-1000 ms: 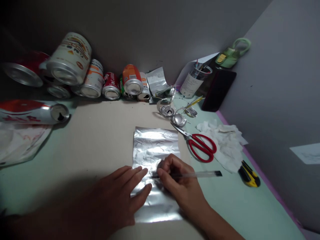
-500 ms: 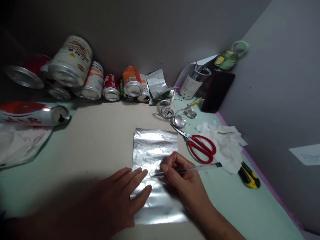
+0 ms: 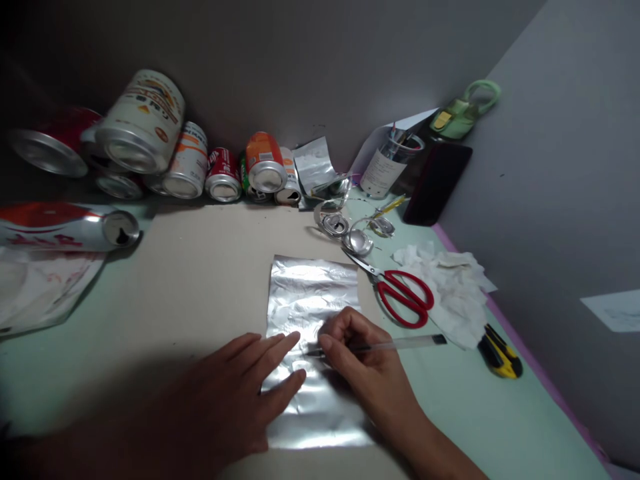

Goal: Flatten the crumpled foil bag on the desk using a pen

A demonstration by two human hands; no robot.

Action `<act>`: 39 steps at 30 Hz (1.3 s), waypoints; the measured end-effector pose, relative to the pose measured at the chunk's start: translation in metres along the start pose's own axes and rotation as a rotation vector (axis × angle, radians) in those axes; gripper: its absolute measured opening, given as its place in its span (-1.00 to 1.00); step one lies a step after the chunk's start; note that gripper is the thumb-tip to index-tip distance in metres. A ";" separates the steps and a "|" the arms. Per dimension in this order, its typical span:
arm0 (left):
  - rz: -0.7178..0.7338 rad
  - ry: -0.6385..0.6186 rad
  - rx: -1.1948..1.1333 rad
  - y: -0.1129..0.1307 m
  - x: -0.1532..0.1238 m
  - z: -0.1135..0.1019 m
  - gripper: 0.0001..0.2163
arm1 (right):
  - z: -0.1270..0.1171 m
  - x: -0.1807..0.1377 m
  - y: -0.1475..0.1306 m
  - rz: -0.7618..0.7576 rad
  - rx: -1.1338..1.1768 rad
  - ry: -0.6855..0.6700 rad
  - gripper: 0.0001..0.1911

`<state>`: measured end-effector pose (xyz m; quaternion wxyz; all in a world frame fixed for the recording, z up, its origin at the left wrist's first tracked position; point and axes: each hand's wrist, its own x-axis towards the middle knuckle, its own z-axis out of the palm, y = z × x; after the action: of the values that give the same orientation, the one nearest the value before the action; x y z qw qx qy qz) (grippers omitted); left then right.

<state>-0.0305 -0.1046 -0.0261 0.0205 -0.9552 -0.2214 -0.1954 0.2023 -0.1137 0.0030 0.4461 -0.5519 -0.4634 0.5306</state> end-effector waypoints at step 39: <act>-0.005 -0.051 0.015 0.000 0.000 0.003 -0.31 | 0.004 -0.007 -0.002 -0.166 -0.288 -0.108 -0.66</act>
<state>-0.0298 -0.1043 -0.0290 0.0216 -0.9592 -0.2255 -0.1693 0.1983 -0.1200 0.0059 0.3793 -0.5407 -0.6017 0.4491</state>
